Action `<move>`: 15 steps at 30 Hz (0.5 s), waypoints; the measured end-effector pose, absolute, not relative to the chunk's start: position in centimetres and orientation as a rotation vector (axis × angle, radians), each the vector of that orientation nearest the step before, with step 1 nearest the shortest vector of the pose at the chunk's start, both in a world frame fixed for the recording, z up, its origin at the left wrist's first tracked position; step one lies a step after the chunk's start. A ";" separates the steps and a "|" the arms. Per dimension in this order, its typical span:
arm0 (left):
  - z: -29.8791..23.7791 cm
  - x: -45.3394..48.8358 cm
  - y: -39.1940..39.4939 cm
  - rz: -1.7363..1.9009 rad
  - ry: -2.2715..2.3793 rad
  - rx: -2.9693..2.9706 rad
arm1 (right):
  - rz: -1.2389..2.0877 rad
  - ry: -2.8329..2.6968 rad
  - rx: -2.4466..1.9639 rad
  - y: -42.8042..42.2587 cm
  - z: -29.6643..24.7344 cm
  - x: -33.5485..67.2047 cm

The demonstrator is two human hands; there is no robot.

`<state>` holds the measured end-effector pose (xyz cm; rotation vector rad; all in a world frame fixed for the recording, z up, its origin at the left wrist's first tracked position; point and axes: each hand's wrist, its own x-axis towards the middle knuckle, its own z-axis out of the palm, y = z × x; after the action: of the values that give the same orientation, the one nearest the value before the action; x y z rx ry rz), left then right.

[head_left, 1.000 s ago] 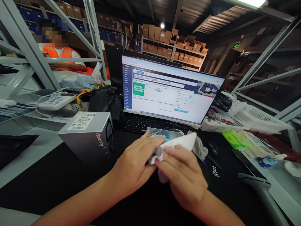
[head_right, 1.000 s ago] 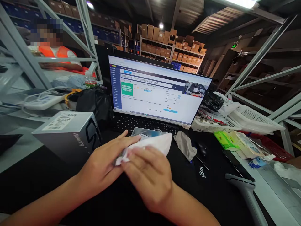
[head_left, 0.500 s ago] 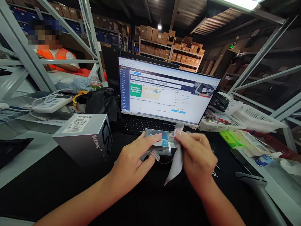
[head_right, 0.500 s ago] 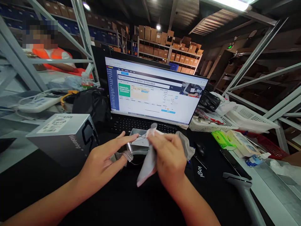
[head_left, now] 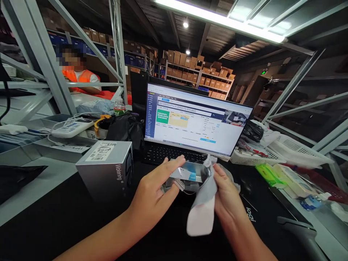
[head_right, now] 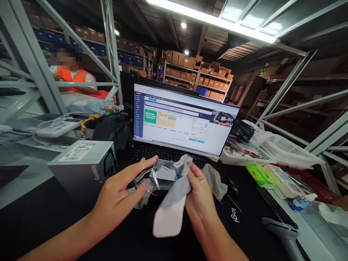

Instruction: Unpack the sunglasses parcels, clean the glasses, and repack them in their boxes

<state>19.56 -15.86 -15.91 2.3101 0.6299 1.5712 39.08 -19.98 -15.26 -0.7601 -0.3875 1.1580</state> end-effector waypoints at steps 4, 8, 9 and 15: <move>-16.6 20.3 -16.0 1.532 0.564 2.295 | 1.404 -0.518 -0.626 -21.8 -15.2 36.4; -16.8 20.5 -16.3 1.536 0.510 2.260 | 1.473 -0.682 -0.599 -22.4 -15.7 36.9; -16.7 20.5 -16.5 1.548 0.505 2.246 | 1.465 -0.734 -0.607 -22.5 -15.9 37.1; -16.3 20.7 -17.1 1.565 0.434 2.195 | 1.164 -1.061 -0.764 -22.4 -16.4 37.0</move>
<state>20.72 -17.12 -16.30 2.1951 0.4339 1.5652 37.05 -22.40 -16.44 -0.7637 -1.0606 1.1640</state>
